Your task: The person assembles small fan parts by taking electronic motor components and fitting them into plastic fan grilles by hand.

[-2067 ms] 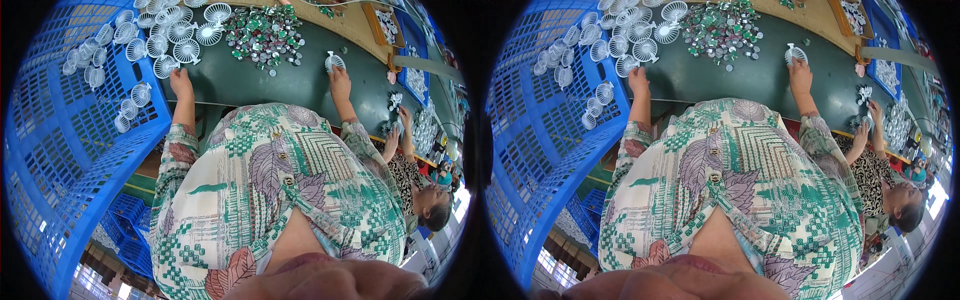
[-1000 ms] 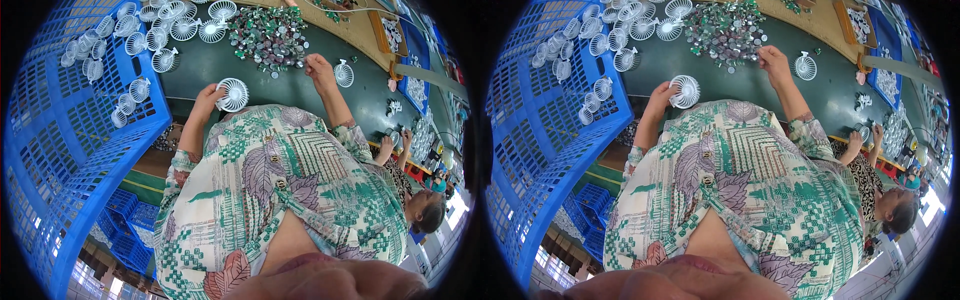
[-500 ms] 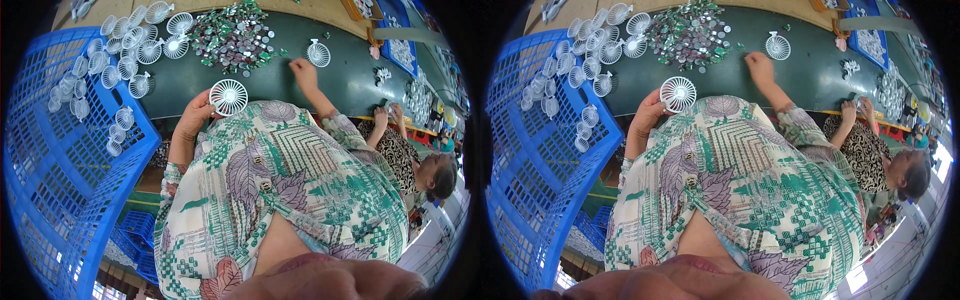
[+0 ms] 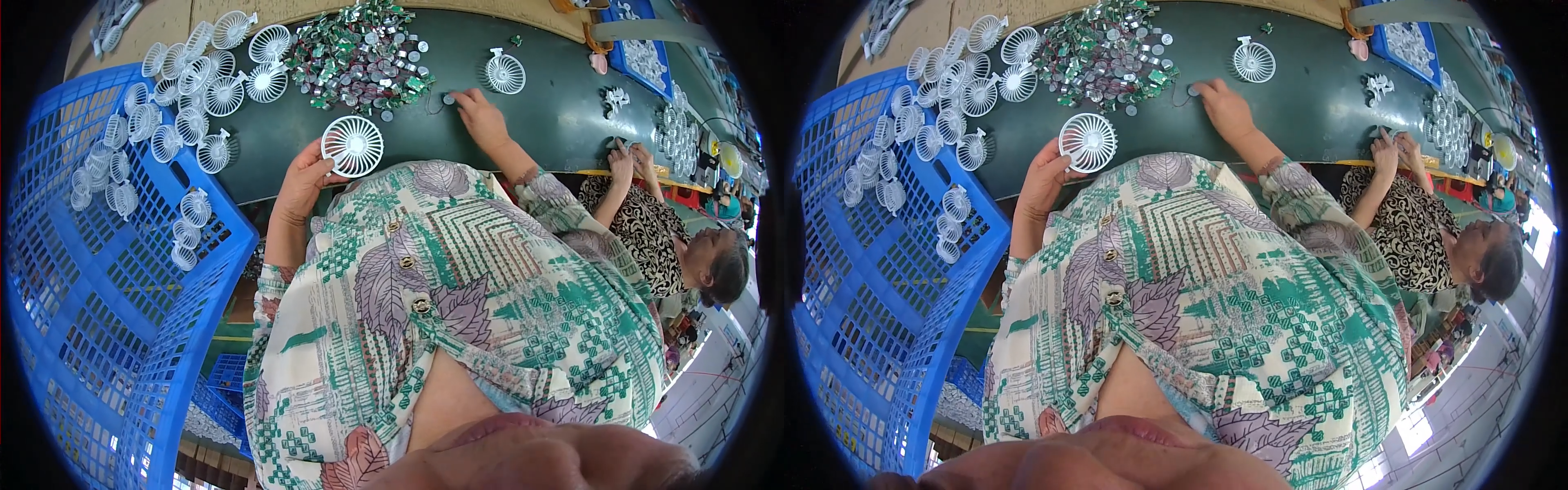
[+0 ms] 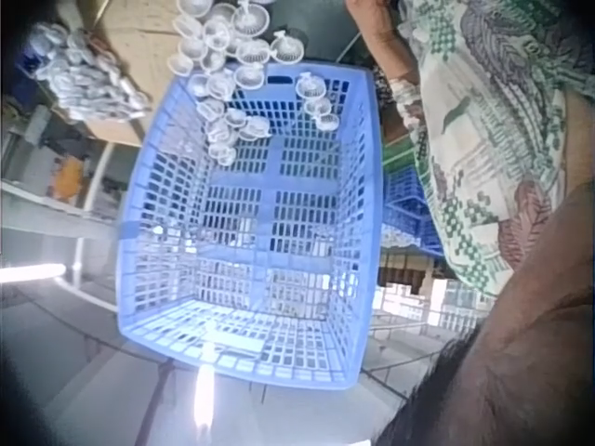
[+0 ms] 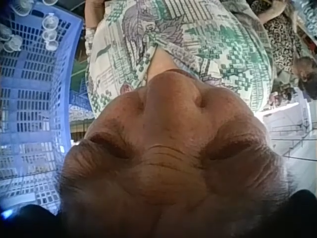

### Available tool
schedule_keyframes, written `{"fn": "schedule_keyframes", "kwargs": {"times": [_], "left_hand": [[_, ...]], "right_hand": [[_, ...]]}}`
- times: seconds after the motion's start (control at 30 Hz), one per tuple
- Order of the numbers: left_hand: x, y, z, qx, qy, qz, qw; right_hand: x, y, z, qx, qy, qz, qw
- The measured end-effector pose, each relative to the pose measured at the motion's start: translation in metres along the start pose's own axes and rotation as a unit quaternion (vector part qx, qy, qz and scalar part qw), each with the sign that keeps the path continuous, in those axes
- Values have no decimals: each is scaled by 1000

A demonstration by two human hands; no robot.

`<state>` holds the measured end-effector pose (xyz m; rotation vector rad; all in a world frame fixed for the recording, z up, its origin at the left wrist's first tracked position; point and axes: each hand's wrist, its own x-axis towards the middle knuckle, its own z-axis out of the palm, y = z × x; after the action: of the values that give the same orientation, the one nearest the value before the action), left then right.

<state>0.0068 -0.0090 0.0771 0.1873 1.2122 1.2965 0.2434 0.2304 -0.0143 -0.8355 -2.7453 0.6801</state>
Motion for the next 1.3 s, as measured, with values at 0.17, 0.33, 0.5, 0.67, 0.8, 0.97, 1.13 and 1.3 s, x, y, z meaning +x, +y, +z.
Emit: {"fn": "schedule_keyframes", "kwargs": {"times": [0.17, 0.33, 0.5, 0.67, 0.8, 0.97, 1.13, 1.3], "left_hand": [[0, 4, 11, 23, 11, -4, 1000], [-5, -4, 8, 7, 19, 3, 1000], [-5, -10, 8, -7, 31, 5, 999], [0, -15, 7, -7, 39, -5, 999], [3, -11, 16, 24, 61, -27, 997], [8, -8, 23, 60, 49, -35, 996], [12, 7, 35, 93, 20, -24, 995], [9, 18, 42, 98, 5, -12, 995]], "right_hand": [[16, 13, 26, -64, -35, -62, 995], [24, 20, 24, 69, -32, 10, 997], [22, 28, 14, 152, -125, 269, 943], [5, 10, 7, 8, -43, 203, 978], [4, 9, 18, -21, -34, 209, 977], [12, -20, -8, 168, 3, 165, 972], [26, -115, -60, 231, -46, -79, 969], [37, -134, -61, 83, -91, -252, 960]]}}
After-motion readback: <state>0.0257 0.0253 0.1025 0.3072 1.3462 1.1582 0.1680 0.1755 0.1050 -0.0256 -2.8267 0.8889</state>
